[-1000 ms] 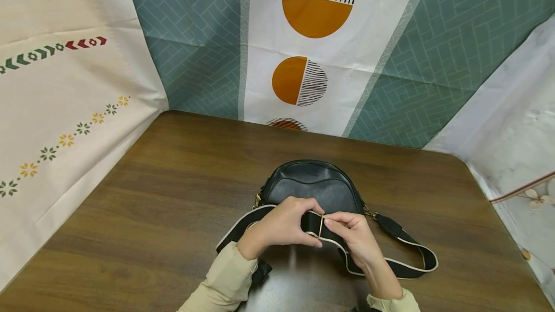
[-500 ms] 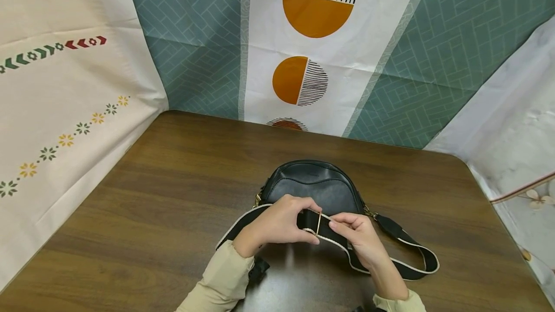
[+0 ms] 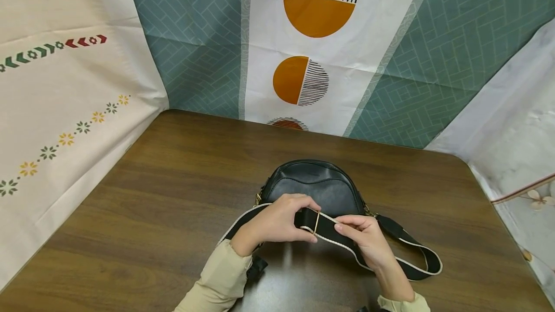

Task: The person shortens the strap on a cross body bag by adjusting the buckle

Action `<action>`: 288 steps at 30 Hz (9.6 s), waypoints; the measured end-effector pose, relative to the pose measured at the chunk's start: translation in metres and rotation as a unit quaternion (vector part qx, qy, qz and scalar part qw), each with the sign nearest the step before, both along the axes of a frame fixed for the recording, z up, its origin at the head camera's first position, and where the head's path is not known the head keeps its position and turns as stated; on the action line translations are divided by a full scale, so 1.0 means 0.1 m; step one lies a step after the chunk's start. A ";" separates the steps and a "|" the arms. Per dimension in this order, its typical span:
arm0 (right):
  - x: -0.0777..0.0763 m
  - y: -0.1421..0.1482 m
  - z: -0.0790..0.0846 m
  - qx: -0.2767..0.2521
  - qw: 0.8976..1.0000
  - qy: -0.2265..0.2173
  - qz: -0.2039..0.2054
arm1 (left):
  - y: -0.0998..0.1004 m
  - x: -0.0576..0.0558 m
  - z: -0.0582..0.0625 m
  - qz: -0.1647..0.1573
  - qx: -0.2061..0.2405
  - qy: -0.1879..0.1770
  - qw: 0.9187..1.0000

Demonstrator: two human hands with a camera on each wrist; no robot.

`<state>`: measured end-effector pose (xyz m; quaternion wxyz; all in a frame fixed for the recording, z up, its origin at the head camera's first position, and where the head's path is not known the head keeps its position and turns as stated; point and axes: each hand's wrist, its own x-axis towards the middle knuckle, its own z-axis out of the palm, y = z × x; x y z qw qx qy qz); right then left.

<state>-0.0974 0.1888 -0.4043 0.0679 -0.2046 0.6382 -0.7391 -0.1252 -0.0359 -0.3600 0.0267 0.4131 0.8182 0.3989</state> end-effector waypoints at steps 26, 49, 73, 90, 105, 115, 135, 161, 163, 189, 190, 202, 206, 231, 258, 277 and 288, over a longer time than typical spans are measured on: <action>-0.01 -0.25 0.07 -0.008 0.999 0.016 -0.046 | 0.07 0.01 0.02 -0.003 -0.014 0.028 1.000; 0.03 -0.15 0.05 -0.015 1.000 -0.003 -0.010 | 0.02 0.04 0.02 0.000 -0.009 0.017 1.000; 0.06 -0.12 0.02 0.023 0.998 0.062 -0.022 | -0.02 0.06 0.08 0.071 -0.110 0.064 0.989; 0.06 -0.17 0.06 0.020 0.998 0.039 -0.042 | -0.01 0.07 0.11 0.067 -0.101 0.089 0.989; 0.05 -0.22 0.06 -0.005 0.999 0.017 -0.037 | 0.01 0.08 0.10 0.051 -0.098 0.095 0.989; 0.06 -0.30 0.06 -0.005 0.999 -0.012 -0.052 | 0.04 0.10 0.10 0.053 -0.101 0.091 0.989; 0.08 -0.36 0.08 0.011 0.996 0.000 -0.085 | 0.03 0.09 0.05 0.072 -0.079 0.110 0.988; 0.03 -0.18 0.08 0.051 0.997 0.023 -0.055 | 0.01 0.06 0.07 0.070 -0.099 0.138 0.983; 0.02 -0.19 0.09 0.045 0.997 0.023 -0.056 | 0.03 0.06 0.08 0.069 -0.103 0.146 0.982; 0.01 -0.11 0.13 0.082 0.996 0.009 -0.035 | 0.07 0.06 0.13 0.034 -0.067 0.082 0.994; 0.01 -0.09 0.13 0.089 0.995 0.011 -0.036 | 0.07 0.06 0.13 0.034 -0.066 0.080 0.994; 0.03 -0.02 0.15 0.087 0.995 0.033 -0.026 | 0.06 0.07 0.12 0.045 -0.062 0.105 0.992; 0.03 -0.04 0.15 0.077 0.996 0.038 -0.033 | 0.07 0.07 0.12 0.049 -0.063 0.119 0.990; 0.03 -0.17 0.16 0.079 0.995 0.033 -0.060 | 0.13 0.08 0.10 0.041 -0.065 0.124 0.989; -0.01 -0.02 0.13 0.052 0.996 0.064 -0.037 | 0.12 0.05 0.11 0.045 -0.063 0.120 0.990; 0.02 -0.12 0.10 0.014 0.998 0.036 -0.048 | 0.13 0.09 0.12 0.051 -0.065 0.117 0.990; 0.02 -0.12 0.11 0.027 0.999 0.016 -0.013 | 0.11 0.10 0.12 0.043 -0.054 0.109 0.992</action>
